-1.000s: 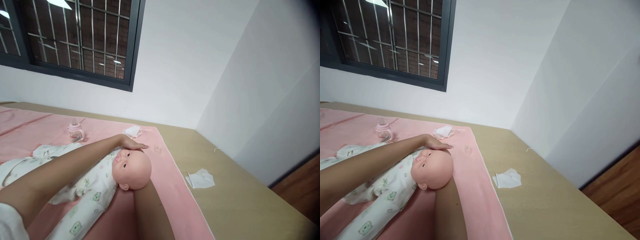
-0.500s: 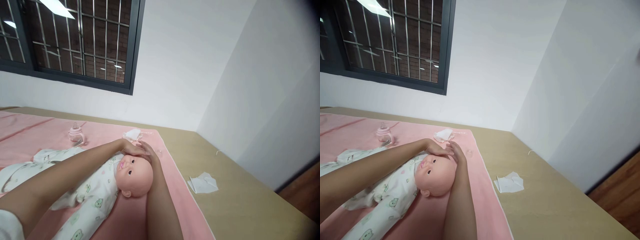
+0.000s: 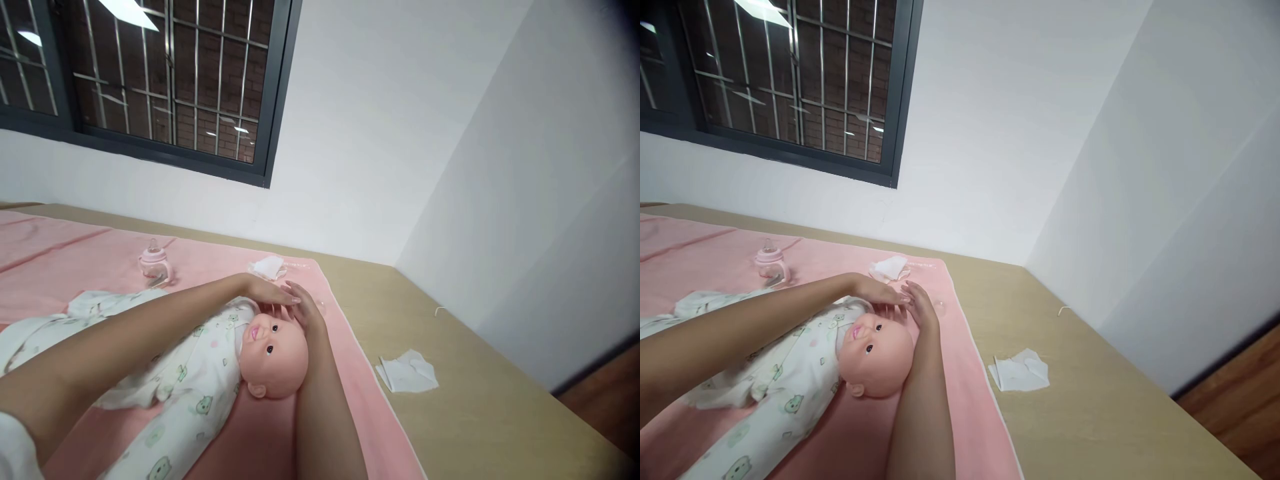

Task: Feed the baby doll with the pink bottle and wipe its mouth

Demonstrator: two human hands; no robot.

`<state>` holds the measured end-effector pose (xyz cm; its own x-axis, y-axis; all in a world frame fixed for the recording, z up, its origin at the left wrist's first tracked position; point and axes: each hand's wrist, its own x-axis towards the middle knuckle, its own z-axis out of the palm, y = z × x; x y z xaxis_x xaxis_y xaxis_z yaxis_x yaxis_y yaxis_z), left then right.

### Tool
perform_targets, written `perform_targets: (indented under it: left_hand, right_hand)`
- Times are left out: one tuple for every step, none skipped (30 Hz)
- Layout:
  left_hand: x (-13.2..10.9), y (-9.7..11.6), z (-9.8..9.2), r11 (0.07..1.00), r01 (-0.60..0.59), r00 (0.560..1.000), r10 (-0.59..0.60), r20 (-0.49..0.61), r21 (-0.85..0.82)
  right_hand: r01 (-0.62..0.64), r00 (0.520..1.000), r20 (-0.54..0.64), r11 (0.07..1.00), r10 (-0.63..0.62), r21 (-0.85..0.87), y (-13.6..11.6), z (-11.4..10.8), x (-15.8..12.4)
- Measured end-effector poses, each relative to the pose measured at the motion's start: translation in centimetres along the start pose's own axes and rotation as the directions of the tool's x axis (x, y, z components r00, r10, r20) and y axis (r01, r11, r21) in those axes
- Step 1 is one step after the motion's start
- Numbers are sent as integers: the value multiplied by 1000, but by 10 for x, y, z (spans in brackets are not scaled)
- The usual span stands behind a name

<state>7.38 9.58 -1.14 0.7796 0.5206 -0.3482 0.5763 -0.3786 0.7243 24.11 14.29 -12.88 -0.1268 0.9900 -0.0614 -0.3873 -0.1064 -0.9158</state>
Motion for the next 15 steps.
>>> perform_targets:
  left_hand:
    - [-5, 1, -3, 1000, -14, 998, 13, -66, -4]
    - [-12, 1, -6, 1000, -31, 989, 30, -148, -3]
    - [-20, 0, -7, 999, -47, 969, 47, -241, 7]
    - [-29, 0, -7, 998, -57, 940, 62, -335, 25]
    - [-40, -2, -4, 997, -56, 902, 71, -427, 47]
    - [-51, -3, 1, 996, -48, 851, 81, -519, 76]
    - [-63, -4, 7, 994, -31, 795, 87, -600, 103]
    - [-76, -5, 16, 992, -6, 725, 91, -682, 125]
    - [-90, -7, 26, 985, 23, 626, 120, -770, 171]
    - [-103, -10, 38, 976, 39, 532, 161, -831, 214]
    - [-115, -13, 51, 963, 24, 465, 227, -856, 268]
    - [-127, -18, 64, 944, -1, 412, 301, -860, 330]
    - [-138, -26, 78, 922, -35, 385, 370, -846, 387]
    - [-148, -35, 92, 886, -76, 375, 451, -810, 458]
    - [-157, -47, 105, 844, -87, 376, 520, -767, 529]
  right_hand:
    - [5, 1000, 16, 1000, -6, 17, 0, 1, 0]
    - [8, 999, 32, 999, -9, 34, 0, 2, -1]
    - [7, 999, 41, 999, -9, 54, 0, 3, -1]
    - [7, 999, 42, 997, -10, 76, 0, 5, -2]
    - [9, 999, 34, 995, -13, 98, 1, 6, -2]
    - [17, 1000, 20, 992, -19, 122, 2, 8, -3]
    - [28, 1000, 8, 989, -29, 145, 2, 10, -3]
    - [39, 999, 2, 985, -40, 165, 3, 11, -2]
    - [50, 999, 2, 982, -51, 182, 4, 12, -2]
    - [54, 998, 7, 980, -56, 192, 5, 14, -2]
    - [52, 998, 13, 979, -55, 196, 5, 14, -1]
    - [43, 999, 20, 980, -48, 192, 6, 15, -1]
    - [32, 999, 28, 982, -38, 186, 6, 15, 0]
    - [20, 999, 35, 984, -27, 179, 7, 15, 0]
    - [11, 999, 43, 985, -18, 173, 7, 15, 1]
